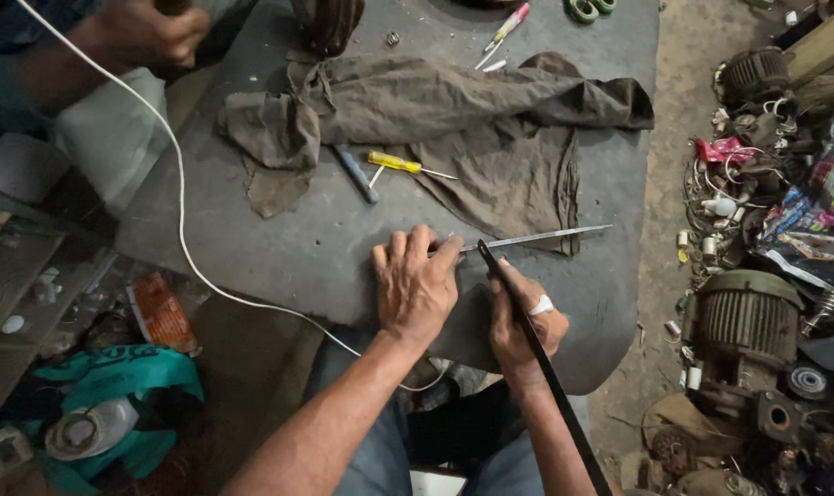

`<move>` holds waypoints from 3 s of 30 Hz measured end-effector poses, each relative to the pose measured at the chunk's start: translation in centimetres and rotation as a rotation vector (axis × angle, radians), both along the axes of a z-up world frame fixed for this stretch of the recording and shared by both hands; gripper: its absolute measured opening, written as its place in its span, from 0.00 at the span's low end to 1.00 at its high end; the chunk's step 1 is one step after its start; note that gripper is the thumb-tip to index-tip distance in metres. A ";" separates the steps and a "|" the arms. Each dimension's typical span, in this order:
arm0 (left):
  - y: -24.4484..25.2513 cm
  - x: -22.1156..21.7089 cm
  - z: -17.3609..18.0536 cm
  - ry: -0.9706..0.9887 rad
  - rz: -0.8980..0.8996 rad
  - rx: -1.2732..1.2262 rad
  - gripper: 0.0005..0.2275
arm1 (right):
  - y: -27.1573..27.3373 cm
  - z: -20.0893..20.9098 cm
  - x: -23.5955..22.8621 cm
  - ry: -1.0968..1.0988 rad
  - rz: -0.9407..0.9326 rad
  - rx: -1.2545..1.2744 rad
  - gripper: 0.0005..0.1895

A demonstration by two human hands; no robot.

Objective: The person files a metal rod on a workbench using a hand file. They hold the rod with one hand and move the file back and forth along its length. A coworker works on a separate component nearby.

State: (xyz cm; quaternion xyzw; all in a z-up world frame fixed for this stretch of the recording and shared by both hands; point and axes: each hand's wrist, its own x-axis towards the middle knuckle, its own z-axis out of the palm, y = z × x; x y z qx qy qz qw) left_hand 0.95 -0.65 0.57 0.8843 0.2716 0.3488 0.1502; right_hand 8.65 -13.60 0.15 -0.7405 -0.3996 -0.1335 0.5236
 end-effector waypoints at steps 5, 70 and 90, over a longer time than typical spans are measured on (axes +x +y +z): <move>0.0 0.0 -0.1 -0.012 0.000 -0.017 0.10 | 0.0 0.4 -0.1 0.004 -0.012 -0.032 0.14; 0.0 0.1 -0.6 -0.009 0.012 -0.035 0.09 | 0.5 0.6 -0.7 -0.054 -0.075 -0.024 0.13; 2.5 4.0 -6.5 -0.105 0.098 0.020 0.13 | 3.2 -9.2 5.8 -0.134 -0.025 0.172 0.17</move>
